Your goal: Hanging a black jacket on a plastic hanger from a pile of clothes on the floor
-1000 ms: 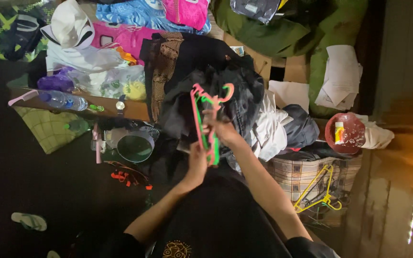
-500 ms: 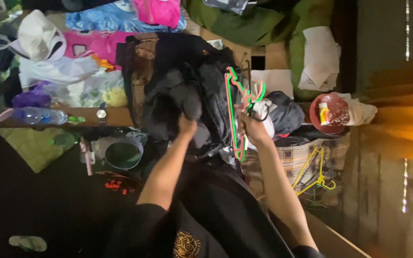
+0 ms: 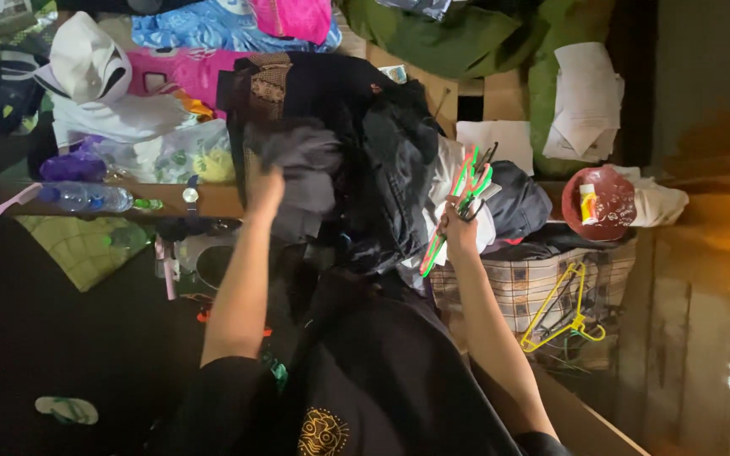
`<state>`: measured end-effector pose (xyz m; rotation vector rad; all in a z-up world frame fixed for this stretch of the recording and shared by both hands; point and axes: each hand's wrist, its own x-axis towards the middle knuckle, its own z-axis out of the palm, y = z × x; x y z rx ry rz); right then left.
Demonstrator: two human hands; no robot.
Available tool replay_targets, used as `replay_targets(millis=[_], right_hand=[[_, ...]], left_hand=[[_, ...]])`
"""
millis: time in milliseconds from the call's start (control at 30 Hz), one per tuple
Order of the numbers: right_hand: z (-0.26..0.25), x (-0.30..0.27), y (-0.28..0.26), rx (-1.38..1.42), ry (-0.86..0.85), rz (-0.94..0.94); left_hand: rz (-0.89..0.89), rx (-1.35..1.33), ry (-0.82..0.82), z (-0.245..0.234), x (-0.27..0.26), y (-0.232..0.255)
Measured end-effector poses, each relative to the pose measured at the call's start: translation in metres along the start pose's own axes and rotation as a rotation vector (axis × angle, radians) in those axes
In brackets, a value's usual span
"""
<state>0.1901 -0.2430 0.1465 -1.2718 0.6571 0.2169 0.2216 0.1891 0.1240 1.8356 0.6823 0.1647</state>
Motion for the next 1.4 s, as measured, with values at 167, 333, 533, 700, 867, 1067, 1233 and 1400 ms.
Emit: replay_targets(millis=[167, 333, 533, 700, 867, 1067, 1233, 1400], right_hand=[[-0.007, -0.001, 0.012, -0.013, 0.026, 0.044], [-0.032, 0.004, 0.048, -0.167, 0.032, 0.060], [-0.011, -0.039, 0.012, -0.258, -0.032, 0.061], [-0.024, -0.035, 0.017, -0.282, -0.016, 0.024], [-0.032, -0.021, 0.025, -0.230, -0.008, 0.000], [-0.031, -0.027, 0.011, -0.397, 0.049, 0.047], [-0.047, -0.014, 0.045, -0.394, 0.044, 0.009], [-0.037, -0.020, 0.053, -0.294, -0.003, -0.008]], left_hand=[[0.106, 0.407, 0.208, 0.059, -0.094, 0.057], [0.257, 0.293, -0.162, 0.174, -0.157, 0.013], [-0.057, 0.415, -0.379, 0.227, -0.118, -0.068], [-0.139, 0.186, -0.235, 0.139, -0.057, -0.089], [0.004, 0.251, -0.102, 0.097, -0.048, -0.108], [-0.185, -0.068, 0.221, 0.097, -0.044, -0.082], [0.524, 0.670, 0.161, 0.096, -0.056, -0.002], [0.402, 0.501, -0.341, 0.153, -0.103, 0.021]])
